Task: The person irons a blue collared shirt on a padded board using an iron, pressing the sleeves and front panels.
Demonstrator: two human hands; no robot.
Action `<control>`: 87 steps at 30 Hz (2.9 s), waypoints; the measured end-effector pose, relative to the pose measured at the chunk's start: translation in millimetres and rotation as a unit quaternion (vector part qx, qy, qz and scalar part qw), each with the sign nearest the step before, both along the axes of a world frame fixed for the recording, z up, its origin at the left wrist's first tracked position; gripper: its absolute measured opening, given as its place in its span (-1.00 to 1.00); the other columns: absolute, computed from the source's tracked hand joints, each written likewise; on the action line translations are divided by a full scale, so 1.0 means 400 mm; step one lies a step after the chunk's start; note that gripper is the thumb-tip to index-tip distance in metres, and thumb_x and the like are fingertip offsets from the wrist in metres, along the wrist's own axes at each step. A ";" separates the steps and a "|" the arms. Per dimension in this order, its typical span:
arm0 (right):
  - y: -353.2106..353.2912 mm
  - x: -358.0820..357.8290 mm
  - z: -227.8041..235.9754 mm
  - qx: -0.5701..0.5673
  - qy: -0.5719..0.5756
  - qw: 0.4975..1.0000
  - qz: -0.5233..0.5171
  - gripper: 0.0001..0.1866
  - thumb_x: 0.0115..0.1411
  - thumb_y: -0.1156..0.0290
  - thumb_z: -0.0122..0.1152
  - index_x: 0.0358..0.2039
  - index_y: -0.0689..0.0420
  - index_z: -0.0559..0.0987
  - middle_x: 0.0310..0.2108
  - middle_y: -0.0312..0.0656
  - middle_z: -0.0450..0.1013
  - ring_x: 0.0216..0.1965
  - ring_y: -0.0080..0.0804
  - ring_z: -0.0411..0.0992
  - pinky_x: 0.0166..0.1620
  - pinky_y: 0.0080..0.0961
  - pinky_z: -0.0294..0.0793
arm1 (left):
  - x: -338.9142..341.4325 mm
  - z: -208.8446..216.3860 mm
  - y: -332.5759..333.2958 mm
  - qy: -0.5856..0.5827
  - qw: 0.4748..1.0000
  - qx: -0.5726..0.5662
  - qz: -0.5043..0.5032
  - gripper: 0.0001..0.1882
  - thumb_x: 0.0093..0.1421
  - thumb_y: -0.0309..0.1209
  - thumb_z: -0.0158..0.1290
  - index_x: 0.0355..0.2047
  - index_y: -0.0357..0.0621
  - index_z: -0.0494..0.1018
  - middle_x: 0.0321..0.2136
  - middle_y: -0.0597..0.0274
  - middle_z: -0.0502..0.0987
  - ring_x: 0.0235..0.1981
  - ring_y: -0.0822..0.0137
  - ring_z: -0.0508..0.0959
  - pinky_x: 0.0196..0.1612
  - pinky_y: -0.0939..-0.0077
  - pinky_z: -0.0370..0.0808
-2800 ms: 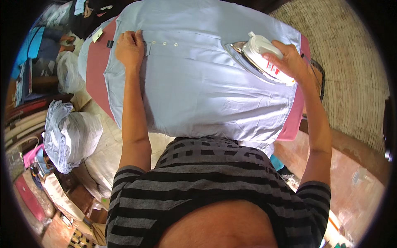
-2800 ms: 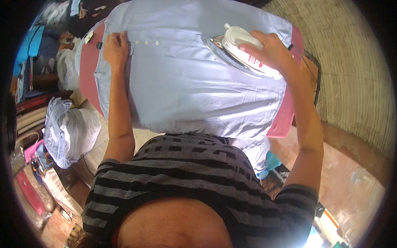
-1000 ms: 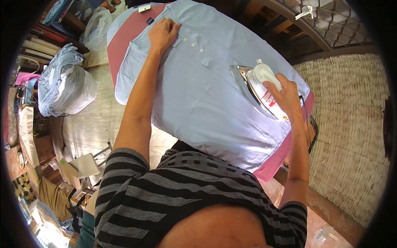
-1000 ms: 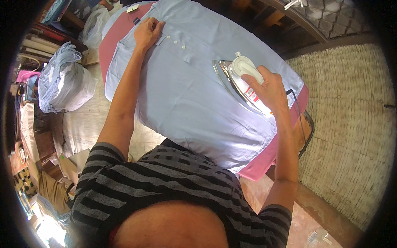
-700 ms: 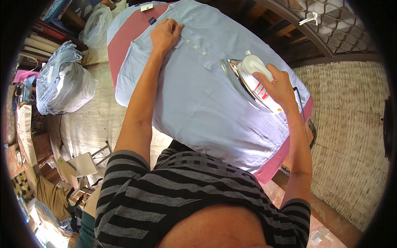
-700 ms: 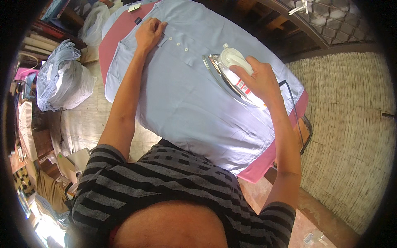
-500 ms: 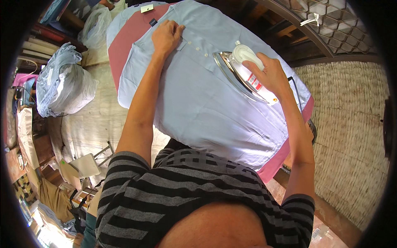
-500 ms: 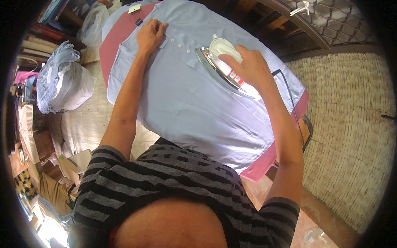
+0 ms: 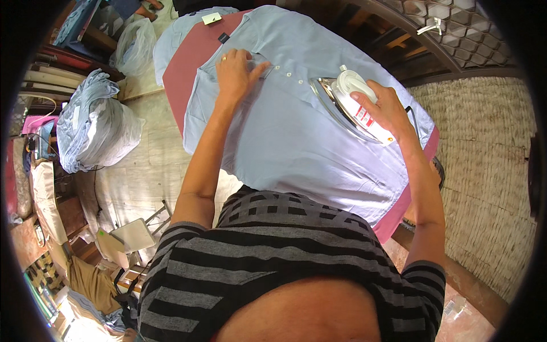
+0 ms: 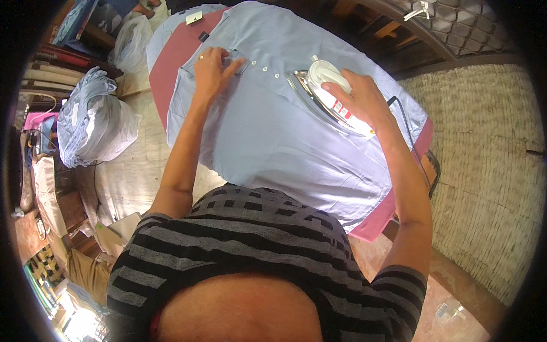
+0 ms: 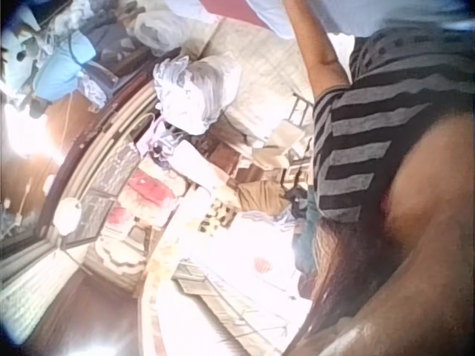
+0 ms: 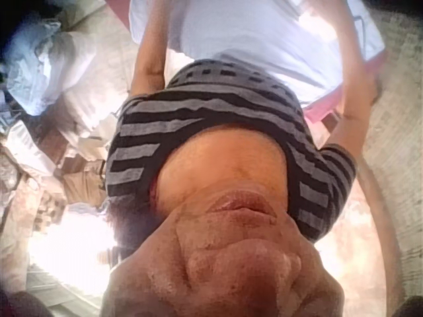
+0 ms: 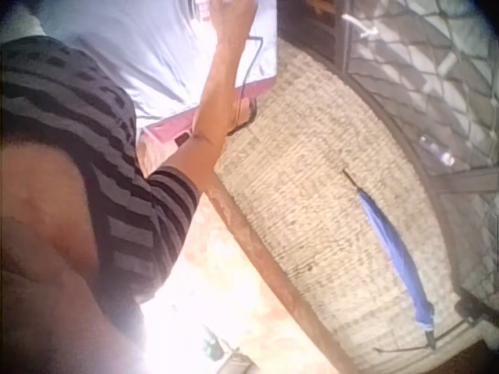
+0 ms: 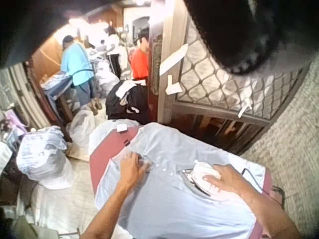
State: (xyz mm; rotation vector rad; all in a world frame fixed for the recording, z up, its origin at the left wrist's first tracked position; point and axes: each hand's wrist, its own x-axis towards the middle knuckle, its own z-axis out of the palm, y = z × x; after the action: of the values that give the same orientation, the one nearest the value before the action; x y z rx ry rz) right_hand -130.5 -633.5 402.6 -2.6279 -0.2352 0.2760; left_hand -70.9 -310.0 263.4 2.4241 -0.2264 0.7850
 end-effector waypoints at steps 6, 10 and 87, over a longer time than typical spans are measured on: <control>-0.063 -0.058 -0.020 0.037 0.021 0.999 0.006 -0.59 0.21 0.04 0.28 -0.27 0.19 0.58 -0.52 0.04 0.56 -0.50 -0.23 0.57 -0.34 -0.35 0.49 | -0.013 -0.032 0.019 -0.003 1.000 0.021 -0.020 -0.74 0.09 -0.24 0.26 -0.44 -0.17 0.50 -0.44 0.16 0.47 -0.36 0.06 0.43 -0.29 0.19 0.36; -0.069 -0.064 -0.019 0.041 0.010 0.999 0.020 -0.58 0.20 0.03 0.29 -0.24 0.18 0.58 -0.52 0.00 0.56 -0.51 -0.25 0.57 -0.35 -0.37 0.49 | 0.023 -0.037 0.044 -0.005 0.997 -0.019 -0.070 -0.75 0.14 -0.27 0.23 -0.49 -0.19 0.49 -0.46 0.13 0.47 -0.38 0.05 0.45 -0.31 0.21 0.37; 0.127 0.183 -0.020 0.045 0.024 0.996 0.078 -0.52 0.22 -0.07 0.19 -0.25 0.16 0.62 -0.58 -0.07 0.55 -0.55 -0.27 0.54 -0.42 -0.38 0.48 | 0.118 -0.040 -0.029 0.010 0.993 -0.091 -0.069 -0.77 0.06 -0.31 0.28 -0.57 -0.14 0.49 -0.59 0.22 0.46 -0.51 0.13 0.46 -0.42 0.23 0.36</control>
State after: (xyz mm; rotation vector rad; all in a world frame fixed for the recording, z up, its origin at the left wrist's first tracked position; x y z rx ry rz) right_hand -57.1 -582.9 394.6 -2.5152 -0.4275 0.3715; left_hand -23.5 -321.5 247.4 2.2182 -0.2972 0.6888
